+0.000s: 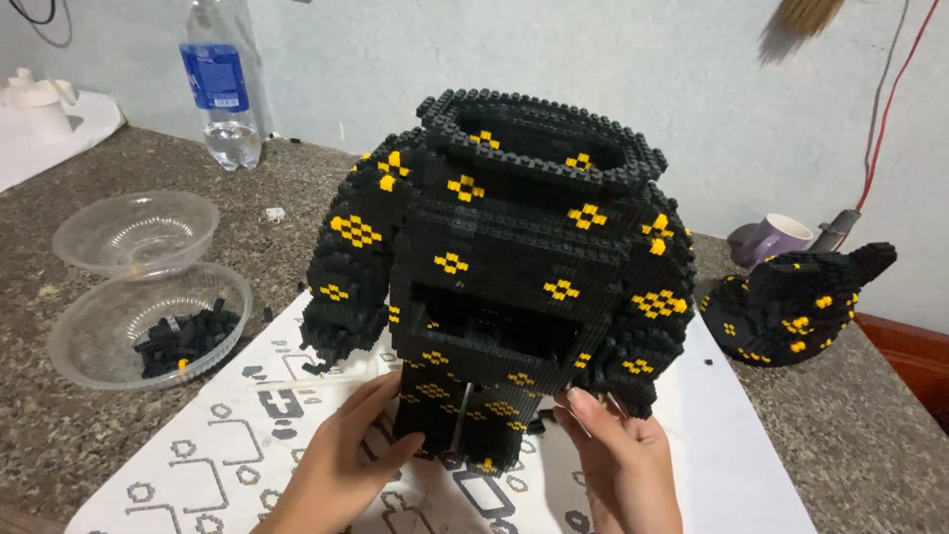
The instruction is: Assembling a large black and yellow block-based toy figure by attaching small connector pieces
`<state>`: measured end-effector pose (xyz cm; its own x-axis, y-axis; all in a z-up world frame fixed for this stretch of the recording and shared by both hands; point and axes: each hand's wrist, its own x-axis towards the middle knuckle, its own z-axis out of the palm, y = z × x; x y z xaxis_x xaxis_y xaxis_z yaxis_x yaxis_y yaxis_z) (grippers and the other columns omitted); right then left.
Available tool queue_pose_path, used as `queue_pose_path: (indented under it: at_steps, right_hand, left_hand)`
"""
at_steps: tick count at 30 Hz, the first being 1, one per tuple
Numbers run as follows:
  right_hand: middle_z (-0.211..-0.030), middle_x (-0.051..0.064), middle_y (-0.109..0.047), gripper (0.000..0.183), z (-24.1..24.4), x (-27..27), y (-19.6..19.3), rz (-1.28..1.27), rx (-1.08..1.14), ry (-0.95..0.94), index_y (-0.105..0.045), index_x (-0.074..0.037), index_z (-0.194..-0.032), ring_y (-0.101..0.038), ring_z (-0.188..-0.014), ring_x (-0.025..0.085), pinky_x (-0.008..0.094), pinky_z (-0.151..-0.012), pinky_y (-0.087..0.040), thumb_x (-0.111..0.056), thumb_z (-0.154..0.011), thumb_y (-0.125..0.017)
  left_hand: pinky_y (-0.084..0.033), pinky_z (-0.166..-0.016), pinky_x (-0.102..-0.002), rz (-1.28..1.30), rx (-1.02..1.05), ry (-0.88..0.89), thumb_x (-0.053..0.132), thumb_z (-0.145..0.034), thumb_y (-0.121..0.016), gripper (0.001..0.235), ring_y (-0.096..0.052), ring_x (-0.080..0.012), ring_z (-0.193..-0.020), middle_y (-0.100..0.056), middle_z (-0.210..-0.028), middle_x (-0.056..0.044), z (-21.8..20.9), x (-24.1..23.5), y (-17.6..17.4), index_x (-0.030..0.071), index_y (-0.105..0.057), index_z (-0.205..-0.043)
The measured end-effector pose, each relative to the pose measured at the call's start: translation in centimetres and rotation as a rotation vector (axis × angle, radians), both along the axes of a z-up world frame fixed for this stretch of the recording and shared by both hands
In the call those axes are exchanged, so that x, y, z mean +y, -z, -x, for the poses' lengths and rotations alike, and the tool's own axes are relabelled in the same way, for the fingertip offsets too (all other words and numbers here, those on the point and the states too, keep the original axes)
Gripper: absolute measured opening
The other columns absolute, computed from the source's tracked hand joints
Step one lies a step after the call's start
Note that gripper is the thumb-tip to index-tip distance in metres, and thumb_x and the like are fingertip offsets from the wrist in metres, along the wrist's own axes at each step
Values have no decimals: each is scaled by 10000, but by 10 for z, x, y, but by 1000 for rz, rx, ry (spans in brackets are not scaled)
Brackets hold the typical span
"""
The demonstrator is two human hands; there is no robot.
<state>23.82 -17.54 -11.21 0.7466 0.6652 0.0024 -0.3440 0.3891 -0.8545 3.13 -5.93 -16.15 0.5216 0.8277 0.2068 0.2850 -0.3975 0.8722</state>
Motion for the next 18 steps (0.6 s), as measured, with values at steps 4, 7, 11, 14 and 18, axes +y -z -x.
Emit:
queue_pose_path:
  at_steps: [4, 7, 11, 14, 18]
  right_hand:
    - [-856, 174, -689, 57, -3, 0, -1, 83, -20, -22, -642, 49, -802, -660, -833, 298, 415, -782, -500, 31, -750, -654]
    - [-850, 174, -675, 88, -1, 0, -3, 85, -19, -19, -639, 53, -839, -645, -827, 293, 412, -793, -497, 38, -752, -645]
    - [-878, 183, -679, 77, 1, 1, -6, 78, -5, -7, -632, 62, -839, -644, -853, 296, 412, -834, -506, 53, -762, -628]
    - [-699, 128, -624, 595, -3, 0, 3, -1, -14, -2, -205, -153, -420, -677, -795, 301, 394, -755, -510, 70, -737, -656]
    - [-701, 138, -605, 576, 1, -1, -4, -2, -49, 3, -211, -149, -440, -662, -787, 295, 405, -755, -521, 56, -749, -652]
  left_hand:
    - [-423, -940, -264, 25, 23, -10, 274, -765, -691, 596, -556, -80, -1153, -560, -1356, 75, 0, -1, -3, 182, -526, -1329]
    - [-481, -790, -243, 38, 15, -5, 252, -767, -681, 568, -629, -63, -929, -581, -1319, 108, 0, -2, -5, 215, -544, -1317]
    - [-399, -979, -275, -8, 13, -15, 276, -755, -699, 600, -518, -83, -1240, -557, -1364, 70, 0, 1, 5, 180, -533, -1323]
    - [-395, -984, -254, 35, -40, -20, 236, -745, -712, 609, -530, -63, -1220, -567, -1368, 82, 1, -2, 0, 194, -539, -1327]
    - [-483, -823, -240, 132, 22, -65, 275, -732, -719, 642, -633, -53, -960, -541, -1379, 117, 1, -2, -2, 227, -523, -1341]
